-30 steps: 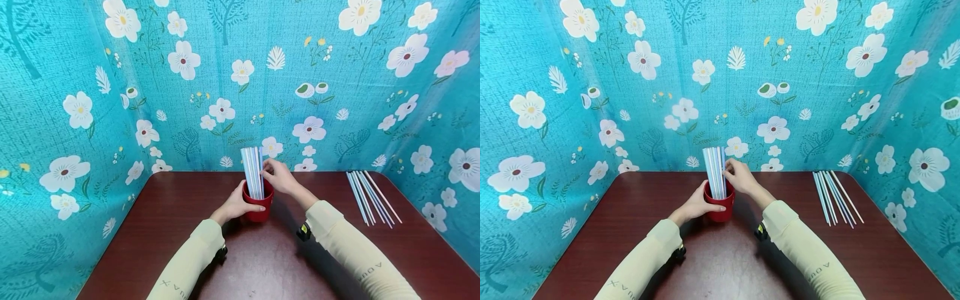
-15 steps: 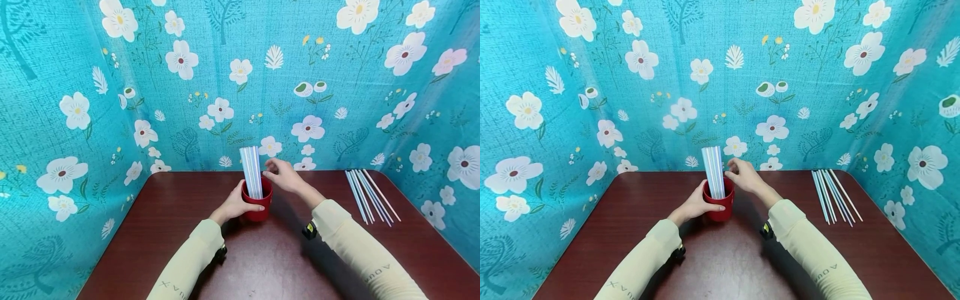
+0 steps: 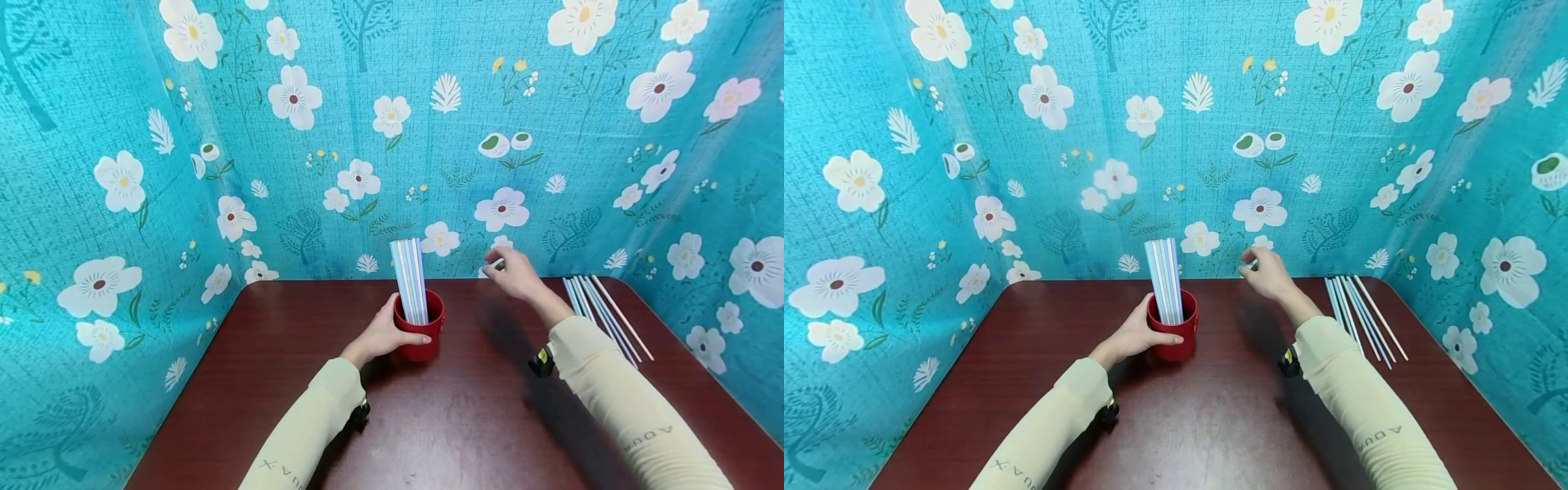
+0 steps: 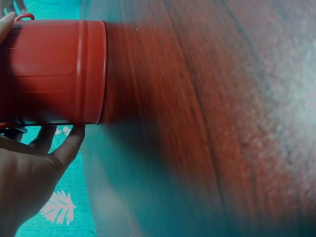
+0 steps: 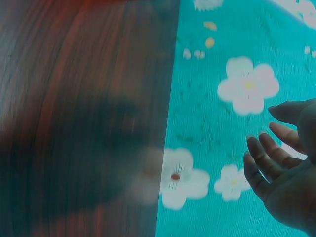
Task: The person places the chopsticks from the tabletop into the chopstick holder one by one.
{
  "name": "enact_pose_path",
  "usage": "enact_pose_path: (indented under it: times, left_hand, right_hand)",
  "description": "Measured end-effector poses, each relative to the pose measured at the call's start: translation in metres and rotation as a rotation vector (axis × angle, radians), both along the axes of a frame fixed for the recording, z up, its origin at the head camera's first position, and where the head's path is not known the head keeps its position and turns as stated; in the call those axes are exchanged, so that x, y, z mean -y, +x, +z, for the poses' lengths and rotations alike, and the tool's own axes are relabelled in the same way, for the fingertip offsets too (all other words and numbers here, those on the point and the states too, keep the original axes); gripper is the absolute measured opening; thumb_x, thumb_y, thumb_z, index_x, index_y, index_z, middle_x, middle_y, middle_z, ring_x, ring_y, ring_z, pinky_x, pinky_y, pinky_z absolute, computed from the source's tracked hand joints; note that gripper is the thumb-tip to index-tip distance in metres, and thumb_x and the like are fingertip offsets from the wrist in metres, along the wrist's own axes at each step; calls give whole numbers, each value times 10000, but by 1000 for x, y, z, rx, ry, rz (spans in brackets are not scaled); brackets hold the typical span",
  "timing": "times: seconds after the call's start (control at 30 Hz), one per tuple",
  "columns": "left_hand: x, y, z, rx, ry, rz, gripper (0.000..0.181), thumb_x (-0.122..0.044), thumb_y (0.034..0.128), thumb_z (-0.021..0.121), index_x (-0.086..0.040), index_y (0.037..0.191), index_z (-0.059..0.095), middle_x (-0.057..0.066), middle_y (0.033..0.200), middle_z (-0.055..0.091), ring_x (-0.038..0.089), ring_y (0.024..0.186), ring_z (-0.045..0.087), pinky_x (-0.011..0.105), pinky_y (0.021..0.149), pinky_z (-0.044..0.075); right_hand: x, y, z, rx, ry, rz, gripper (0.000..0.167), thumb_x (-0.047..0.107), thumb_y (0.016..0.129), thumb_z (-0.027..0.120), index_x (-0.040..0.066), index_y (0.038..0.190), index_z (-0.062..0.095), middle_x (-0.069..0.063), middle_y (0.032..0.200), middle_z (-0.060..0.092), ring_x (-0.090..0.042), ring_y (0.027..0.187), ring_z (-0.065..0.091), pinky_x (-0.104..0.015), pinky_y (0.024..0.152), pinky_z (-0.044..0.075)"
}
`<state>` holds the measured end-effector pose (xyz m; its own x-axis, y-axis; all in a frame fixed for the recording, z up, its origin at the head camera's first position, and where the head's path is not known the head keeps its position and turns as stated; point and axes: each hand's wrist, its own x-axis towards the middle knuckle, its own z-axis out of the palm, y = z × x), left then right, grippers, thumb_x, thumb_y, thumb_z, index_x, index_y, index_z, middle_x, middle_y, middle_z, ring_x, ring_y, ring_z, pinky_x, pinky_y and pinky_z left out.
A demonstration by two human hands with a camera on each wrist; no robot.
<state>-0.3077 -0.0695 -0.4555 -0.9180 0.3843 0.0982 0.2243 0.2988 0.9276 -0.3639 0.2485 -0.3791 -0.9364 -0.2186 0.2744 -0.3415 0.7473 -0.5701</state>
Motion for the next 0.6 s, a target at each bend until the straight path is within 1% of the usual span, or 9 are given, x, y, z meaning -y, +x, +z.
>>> enact_pose_path:
  times: [0.13, 0.3, 0.43, 0.6]
  left_hand:
    - [0, 1, 0, 6, 6, 0, 904, -350, 748, 921, -295, 1468, 376, -53, 1407, 541, 206, 1276, 504, 441, 922, 574]
    - [1, 0, -1, 12, 11, 2, 903, -344, 746, 923, -296, 1466, 379, -50, 1406, 541, 211, 1278, 502, 458, 929, 571]
    - [1, -1, 0, 7, 12, 2, 901, -345, 751, 920, -298, 1467, 375, -52, 1408, 539, 208, 1280, 502, 446, 926, 573]
    - [1, -1, -1, 7, 6, -6, 908, -352, 745, 923, -313, 1465, 371, -72, 1409, 534, 190, 1285, 500, 416, 912, 580]
  right_hand:
    - [-19, -2, -2, -10, 31, -52, 276, 121, 997, 605, -63, 1202, 618, -265, 1205, 614, -443, 1067, 634, -558, 882, 516]
    - [-40, -5, -11, -16, 87, -115, 303, 121, 977, 605, -80, 1203, 626, -288, 1200, 617, -463, 1062, 635, -585, 893, 510]
    - [-63, -7, -26, -6, 165, -151, 372, 111, 968, 596, -135, 1247, 592, -357, 1230, 574, -511, 1108, 583, -629, 942, 474]
    - [-98, -5, -50, 52, 246, -187, 406, 89, 964, 577, -197, 1250, 551, -432, 1233, 522, -581, 1170, 489, -667, 973, 427]
